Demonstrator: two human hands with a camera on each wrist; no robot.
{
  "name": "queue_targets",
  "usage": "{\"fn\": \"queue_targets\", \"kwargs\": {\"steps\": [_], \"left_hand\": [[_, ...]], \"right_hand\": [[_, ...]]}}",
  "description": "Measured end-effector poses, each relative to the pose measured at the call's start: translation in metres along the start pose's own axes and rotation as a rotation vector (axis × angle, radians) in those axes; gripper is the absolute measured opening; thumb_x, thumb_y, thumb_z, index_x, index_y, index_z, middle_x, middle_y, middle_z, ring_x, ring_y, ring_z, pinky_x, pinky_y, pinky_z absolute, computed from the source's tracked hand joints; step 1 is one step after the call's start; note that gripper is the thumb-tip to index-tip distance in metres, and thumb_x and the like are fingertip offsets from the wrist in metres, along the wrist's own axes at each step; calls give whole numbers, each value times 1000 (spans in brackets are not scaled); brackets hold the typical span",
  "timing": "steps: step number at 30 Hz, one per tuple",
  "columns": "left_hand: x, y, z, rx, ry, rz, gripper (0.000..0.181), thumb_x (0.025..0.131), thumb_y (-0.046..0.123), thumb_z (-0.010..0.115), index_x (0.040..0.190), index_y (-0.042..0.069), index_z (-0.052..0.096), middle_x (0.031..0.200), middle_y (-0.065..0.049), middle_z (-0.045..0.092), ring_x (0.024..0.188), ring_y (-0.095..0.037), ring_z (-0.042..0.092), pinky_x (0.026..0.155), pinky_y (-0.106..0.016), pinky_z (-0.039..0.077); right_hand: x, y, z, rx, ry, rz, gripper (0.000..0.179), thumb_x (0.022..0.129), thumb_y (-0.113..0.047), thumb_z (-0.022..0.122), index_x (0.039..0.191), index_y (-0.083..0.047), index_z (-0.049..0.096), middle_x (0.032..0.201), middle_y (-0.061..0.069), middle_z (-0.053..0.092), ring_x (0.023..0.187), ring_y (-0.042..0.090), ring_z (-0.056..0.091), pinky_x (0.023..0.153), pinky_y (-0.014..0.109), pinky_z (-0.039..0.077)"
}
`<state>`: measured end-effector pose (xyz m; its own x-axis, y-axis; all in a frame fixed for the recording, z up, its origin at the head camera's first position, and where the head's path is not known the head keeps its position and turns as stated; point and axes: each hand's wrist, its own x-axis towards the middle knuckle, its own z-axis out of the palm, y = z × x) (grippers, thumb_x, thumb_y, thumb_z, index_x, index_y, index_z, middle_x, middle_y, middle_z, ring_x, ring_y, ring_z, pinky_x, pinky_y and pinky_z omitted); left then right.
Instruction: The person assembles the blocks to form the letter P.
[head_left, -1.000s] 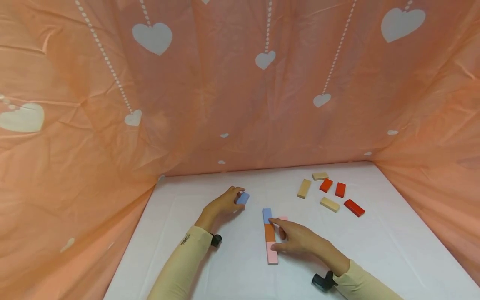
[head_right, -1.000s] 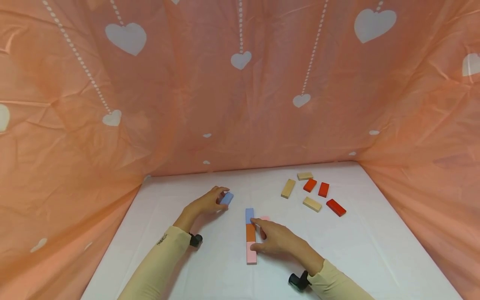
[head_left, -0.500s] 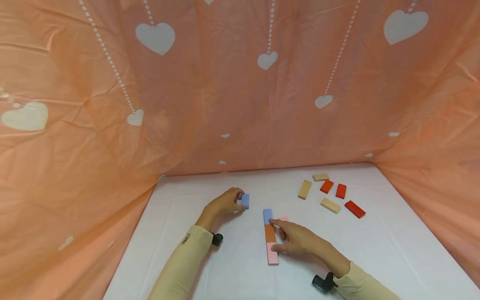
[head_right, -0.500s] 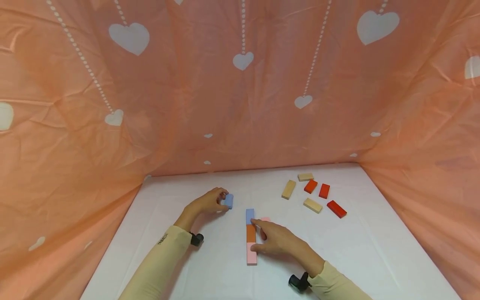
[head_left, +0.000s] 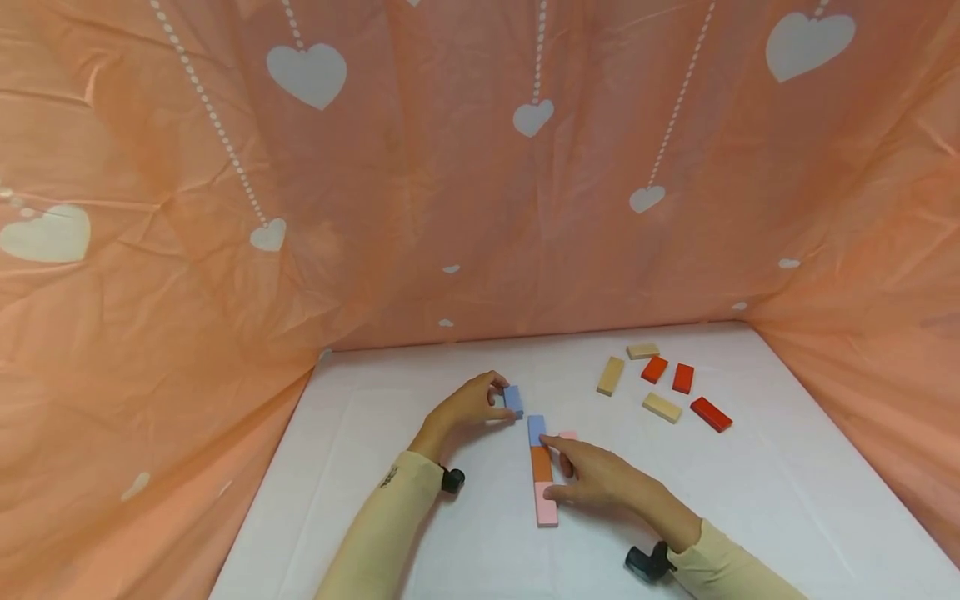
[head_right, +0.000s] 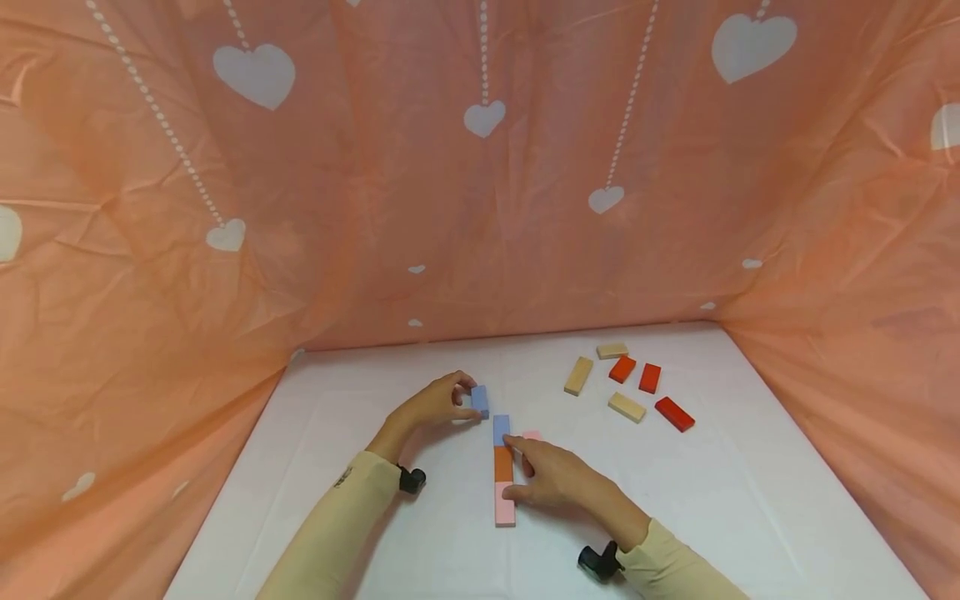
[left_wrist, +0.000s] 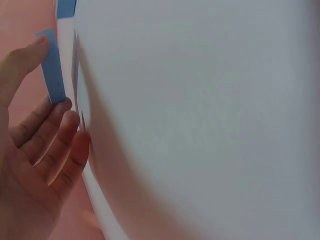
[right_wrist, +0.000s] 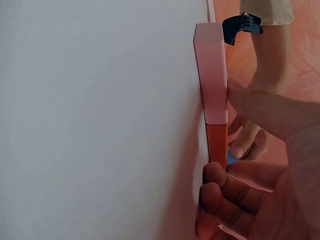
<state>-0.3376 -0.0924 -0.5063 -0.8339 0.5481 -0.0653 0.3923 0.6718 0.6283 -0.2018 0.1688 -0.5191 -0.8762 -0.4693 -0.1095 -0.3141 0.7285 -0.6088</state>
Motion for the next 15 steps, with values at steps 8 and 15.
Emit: {"fn": "queue_targets", "kwargs": {"steps": [8,15], "left_hand": [[10,15,11,36,18,19,58,92,39,87,135,10,62,128,-8,70,102,-19,60,92,-37,52],[16,23,16,89,17,12,57,92,41,86,136,11,63,124,-5,68,99,-17,59,89,-34,52]], "right_hand": [[-1,-2,-1,-1,-12,-11,87,91,-47,85,161,-9,49,89,-2,54,81,13,51,65,29,41],[-1,-2,-1,-17,-6,-23,87,92,-48,84,160,-8,49,88,-3,53,79,11,51,64,28,40]]}}
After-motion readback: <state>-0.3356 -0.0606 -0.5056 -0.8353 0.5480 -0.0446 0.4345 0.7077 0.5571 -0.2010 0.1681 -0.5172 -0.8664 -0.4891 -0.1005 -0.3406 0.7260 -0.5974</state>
